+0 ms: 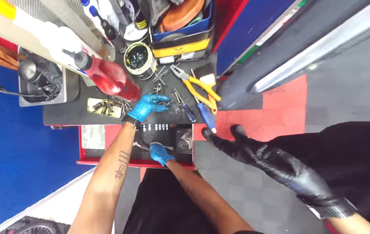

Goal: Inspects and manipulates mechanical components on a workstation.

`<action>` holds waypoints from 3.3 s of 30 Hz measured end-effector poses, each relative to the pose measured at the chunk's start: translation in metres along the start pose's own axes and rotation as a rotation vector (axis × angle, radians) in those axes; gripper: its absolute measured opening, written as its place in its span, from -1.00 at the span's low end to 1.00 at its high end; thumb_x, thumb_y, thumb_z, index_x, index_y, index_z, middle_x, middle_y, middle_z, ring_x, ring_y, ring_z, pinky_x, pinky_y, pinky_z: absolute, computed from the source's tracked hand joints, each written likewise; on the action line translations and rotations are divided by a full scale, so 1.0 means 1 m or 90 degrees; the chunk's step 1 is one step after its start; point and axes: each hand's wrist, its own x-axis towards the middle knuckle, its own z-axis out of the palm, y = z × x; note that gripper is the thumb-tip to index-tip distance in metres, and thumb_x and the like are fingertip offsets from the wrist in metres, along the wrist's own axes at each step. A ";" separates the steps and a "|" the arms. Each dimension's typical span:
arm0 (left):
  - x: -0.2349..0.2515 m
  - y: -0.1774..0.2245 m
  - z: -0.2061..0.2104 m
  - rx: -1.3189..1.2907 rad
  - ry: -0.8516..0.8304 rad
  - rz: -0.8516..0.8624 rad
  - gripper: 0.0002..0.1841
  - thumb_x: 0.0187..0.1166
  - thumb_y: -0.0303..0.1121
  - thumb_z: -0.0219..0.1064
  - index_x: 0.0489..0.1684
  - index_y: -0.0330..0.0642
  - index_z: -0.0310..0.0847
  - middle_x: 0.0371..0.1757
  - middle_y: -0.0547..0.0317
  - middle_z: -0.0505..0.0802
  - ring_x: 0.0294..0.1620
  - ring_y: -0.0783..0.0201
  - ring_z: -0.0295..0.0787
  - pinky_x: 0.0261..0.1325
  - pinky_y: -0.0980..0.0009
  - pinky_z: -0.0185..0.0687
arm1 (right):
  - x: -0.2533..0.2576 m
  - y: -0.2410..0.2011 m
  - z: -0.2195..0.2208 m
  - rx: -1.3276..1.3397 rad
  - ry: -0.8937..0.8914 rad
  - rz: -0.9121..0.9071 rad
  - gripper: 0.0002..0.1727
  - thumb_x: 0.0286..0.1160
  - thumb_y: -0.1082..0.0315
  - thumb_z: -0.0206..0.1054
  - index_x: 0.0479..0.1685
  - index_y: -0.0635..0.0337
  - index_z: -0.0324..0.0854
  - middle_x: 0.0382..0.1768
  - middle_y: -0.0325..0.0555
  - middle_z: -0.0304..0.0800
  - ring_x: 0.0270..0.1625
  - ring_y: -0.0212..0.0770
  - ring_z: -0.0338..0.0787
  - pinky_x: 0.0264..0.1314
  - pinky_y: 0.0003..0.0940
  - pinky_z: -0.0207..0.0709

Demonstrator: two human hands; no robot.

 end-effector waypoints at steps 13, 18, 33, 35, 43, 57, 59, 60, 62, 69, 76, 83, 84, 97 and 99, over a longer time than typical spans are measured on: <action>0.004 -0.005 -0.007 -0.042 -0.052 0.037 -0.54 0.35 -0.69 0.46 0.30 -0.46 0.64 0.22 -0.12 0.85 0.17 0.10 0.86 0.31 0.20 0.78 | -0.207 0.207 0.004 0.824 0.488 -0.316 -0.73 0.44 0.25 0.52 0.05 0.12 0.77 -0.19 -0.12 0.85 -0.17 -0.24 0.81 -0.02 -0.30 0.74; 0.000 -0.008 -0.005 -0.035 -0.052 0.070 -0.55 0.30 -0.70 0.47 0.25 -0.46 0.68 0.24 -0.12 0.84 0.18 0.11 0.84 0.30 0.18 0.78 | -0.224 0.209 0.001 0.974 0.654 -0.334 -0.73 0.33 0.48 0.48 0.04 0.14 0.76 -0.19 -0.06 0.91 -0.18 -0.24 0.88 -0.02 -0.36 0.80; -0.003 -0.009 -0.012 -0.115 -0.055 0.083 -0.58 0.34 -0.69 0.46 0.25 -0.44 0.69 0.23 -0.08 0.85 0.20 0.13 0.83 0.33 0.19 0.76 | -0.224 0.115 -0.072 0.662 0.626 -0.142 -0.74 0.46 0.48 0.41 0.08 0.37 0.79 -0.22 0.03 0.89 -0.27 -0.18 0.84 -0.13 -0.30 0.79; -0.002 -0.009 -0.013 -0.117 -0.061 0.095 -0.57 0.33 -0.68 0.49 0.23 -0.44 0.70 0.21 -0.07 0.86 0.19 0.15 0.84 0.33 0.20 0.77 | -0.211 0.090 -0.093 0.576 0.635 -0.135 -0.77 0.43 0.45 0.45 0.01 0.31 0.81 -0.20 -0.02 0.89 -0.23 -0.19 0.84 -0.11 -0.27 0.79; -0.003 -0.010 -0.016 -0.153 -0.065 0.093 -0.57 0.34 -0.65 0.50 0.24 -0.45 0.68 0.21 -0.09 0.86 0.16 0.14 0.86 0.30 0.20 0.79 | -0.160 0.036 -0.154 0.328 0.605 -0.061 -0.80 0.46 0.37 0.51 0.01 0.18 0.84 -0.11 -0.17 0.92 -0.09 -0.38 0.86 0.09 -0.37 0.77; -0.011 -0.005 0.005 -0.098 0.036 0.120 -0.58 0.30 -0.67 0.53 0.20 -0.42 0.72 0.21 -0.02 0.87 0.21 0.23 0.83 0.35 0.28 0.75 | -0.106 0.015 -0.192 0.224 0.513 -0.171 -0.69 0.45 0.27 0.51 0.12 0.16 0.81 -0.14 -0.22 0.92 -0.14 -0.39 0.87 0.04 -0.37 0.77; -0.011 -0.001 0.008 -0.096 0.058 0.134 -0.58 0.30 -0.68 0.53 0.19 -0.42 0.73 0.20 -0.01 0.88 0.21 0.23 0.83 0.35 0.27 0.75 | -0.100 0.013 -0.197 0.224 0.488 -0.174 -0.65 0.47 0.25 0.51 0.19 0.15 0.78 -0.12 -0.23 0.93 -0.12 -0.40 0.87 0.06 -0.37 0.78; -0.013 0.000 0.010 -0.092 0.065 0.137 -0.59 0.30 -0.68 0.53 0.18 -0.42 0.73 0.19 -0.02 0.88 0.21 0.23 0.83 0.35 0.27 0.75 | -0.098 0.013 -0.198 0.224 0.478 -0.175 -0.65 0.48 0.25 0.50 0.21 0.14 0.78 -0.12 -0.25 0.93 -0.11 -0.40 0.87 0.06 -0.37 0.77; -0.016 0.002 0.015 -0.068 0.067 0.143 -0.60 0.31 -0.66 0.53 0.18 -0.41 0.73 0.18 -0.01 0.88 0.20 0.24 0.84 0.35 0.28 0.76 | -0.098 0.012 -0.196 0.236 0.474 -0.177 -0.68 0.50 0.25 0.49 0.17 0.12 0.80 -0.12 -0.26 0.93 -0.10 -0.42 0.87 0.08 -0.39 0.76; -0.011 0.026 0.015 -0.030 0.040 0.256 -0.65 0.38 -0.62 0.50 0.16 -0.42 0.75 0.20 -0.02 0.88 0.23 0.22 0.84 0.38 0.26 0.76 | -0.118 -0.004 -0.210 0.327 0.515 -0.210 -0.82 0.48 0.41 0.49 0.00 0.18 0.86 -0.17 -0.20 0.94 -0.15 -0.42 0.87 0.00 -0.43 0.77; 0.005 0.034 0.004 -0.046 -0.038 0.333 -0.69 0.42 -0.63 0.46 0.13 -0.47 0.74 0.19 -0.06 0.88 0.22 0.23 0.84 0.37 0.29 0.76 | -0.125 -0.018 -0.209 0.382 0.579 -0.212 -0.84 0.41 0.50 0.52 -0.07 0.24 0.85 -0.18 -0.13 0.93 -0.15 -0.35 0.87 -0.04 -0.42 0.78; 0.015 0.032 -0.004 -0.152 -0.078 0.319 -0.67 0.37 -0.73 0.44 0.13 -0.53 0.71 0.19 -0.10 0.87 0.21 0.19 0.84 0.35 0.26 0.77 | -0.123 -0.024 -0.214 0.291 0.566 -0.205 -0.76 0.39 0.45 0.53 0.03 0.21 0.84 -0.09 -0.18 0.94 -0.11 -0.39 0.87 0.03 -0.43 0.78; 0.016 0.032 -0.004 -0.169 -0.078 0.313 -0.66 0.36 -0.74 0.44 0.14 -0.54 0.70 0.19 -0.11 0.87 0.19 0.19 0.85 0.33 0.26 0.78 | -0.123 -0.025 -0.216 0.269 0.568 -0.204 -0.75 0.39 0.44 0.53 0.04 0.20 0.84 -0.09 -0.19 0.94 -0.10 -0.40 0.88 0.04 -0.44 0.78; 0.020 0.027 -0.007 -0.337 -0.043 0.166 -0.58 0.36 -0.75 0.41 0.25 -0.49 0.65 0.14 -0.05 0.88 0.14 0.16 0.85 0.26 0.25 0.79 | -0.112 -0.038 -0.214 0.274 0.613 -0.214 -0.83 0.36 0.41 0.58 -0.11 0.20 0.86 -0.23 -0.21 0.93 -0.23 -0.43 0.86 -0.13 -0.47 0.79; 0.021 0.025 -0.006 -0.357 -0.045 0.155 -0.58 0.38 -0.73 0.38 0.28 -0.49 0.62 0.14 -0.07 0.87 0.15 0.14 0.84 0.27 0.23 0.77 | -0.111 -0.041 -0.213 0.332 0.611 -0.208 -0.83 0.33 0.45 0.59 -0.12 0.23 0.85 -0.22 -0.18 0.94 -0.23 -0.40 0.87 -0.13 -0.46 0.80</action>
